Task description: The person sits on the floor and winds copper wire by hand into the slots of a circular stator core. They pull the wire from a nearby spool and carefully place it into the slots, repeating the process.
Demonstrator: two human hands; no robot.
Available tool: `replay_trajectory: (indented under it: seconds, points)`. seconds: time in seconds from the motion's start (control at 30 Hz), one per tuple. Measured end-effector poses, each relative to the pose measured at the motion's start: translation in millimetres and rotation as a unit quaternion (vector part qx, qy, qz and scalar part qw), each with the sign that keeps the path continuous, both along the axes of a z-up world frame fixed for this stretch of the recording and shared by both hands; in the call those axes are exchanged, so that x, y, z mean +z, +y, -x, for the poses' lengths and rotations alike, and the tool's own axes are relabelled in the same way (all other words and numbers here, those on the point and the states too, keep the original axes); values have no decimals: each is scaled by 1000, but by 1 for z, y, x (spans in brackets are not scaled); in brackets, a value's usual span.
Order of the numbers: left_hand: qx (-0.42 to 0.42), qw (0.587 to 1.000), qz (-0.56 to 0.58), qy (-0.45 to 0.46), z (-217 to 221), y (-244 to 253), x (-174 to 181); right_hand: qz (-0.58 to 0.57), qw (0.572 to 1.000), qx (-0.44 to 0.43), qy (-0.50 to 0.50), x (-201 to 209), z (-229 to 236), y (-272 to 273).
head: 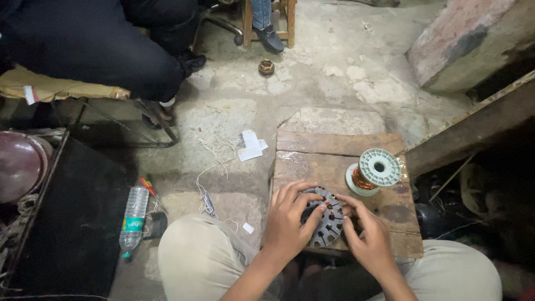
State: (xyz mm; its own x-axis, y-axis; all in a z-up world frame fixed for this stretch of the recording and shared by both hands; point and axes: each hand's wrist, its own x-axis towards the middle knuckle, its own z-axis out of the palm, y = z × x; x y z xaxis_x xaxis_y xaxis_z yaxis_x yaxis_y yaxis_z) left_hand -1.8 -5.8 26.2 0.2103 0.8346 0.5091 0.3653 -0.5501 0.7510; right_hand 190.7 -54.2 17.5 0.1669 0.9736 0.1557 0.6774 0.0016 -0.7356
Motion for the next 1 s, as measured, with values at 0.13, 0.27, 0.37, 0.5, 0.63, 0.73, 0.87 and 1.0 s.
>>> replay_trajectory:
  seconds: [0.13,0.27,0.37,0.5,0.63,0.73,0.87,1.0]
  points:
    - [3,1000,8,-2,-2,0,-3,20,1000,-5,-15,-3,-4,1]
    - [2,1000,6,0,-3,0,-1,-101,992,57,-44,-4,-5,0]
    - [6,1000,17,7,-4,0,1,16,1000,6,9,-2,-4,1]
    - [10,1000,13,7,-6,-1,0,21,1000,-7,-4,1,-3,0]
    - [-2,1000,10,19,-6,0,-3,16,1000,-3,-12,1,-4,0]
    - [-35,997,-7,62,-4,0,-5,16,1000,5,-10,1,-7,0]
    - [-90,985,-63,134,1,-1,-7,9,1000,18,-12,-2,-11,0]
    - [-117,978,-62,161,5,0,-6,10,1000,14,-2,-5,-11,-1]
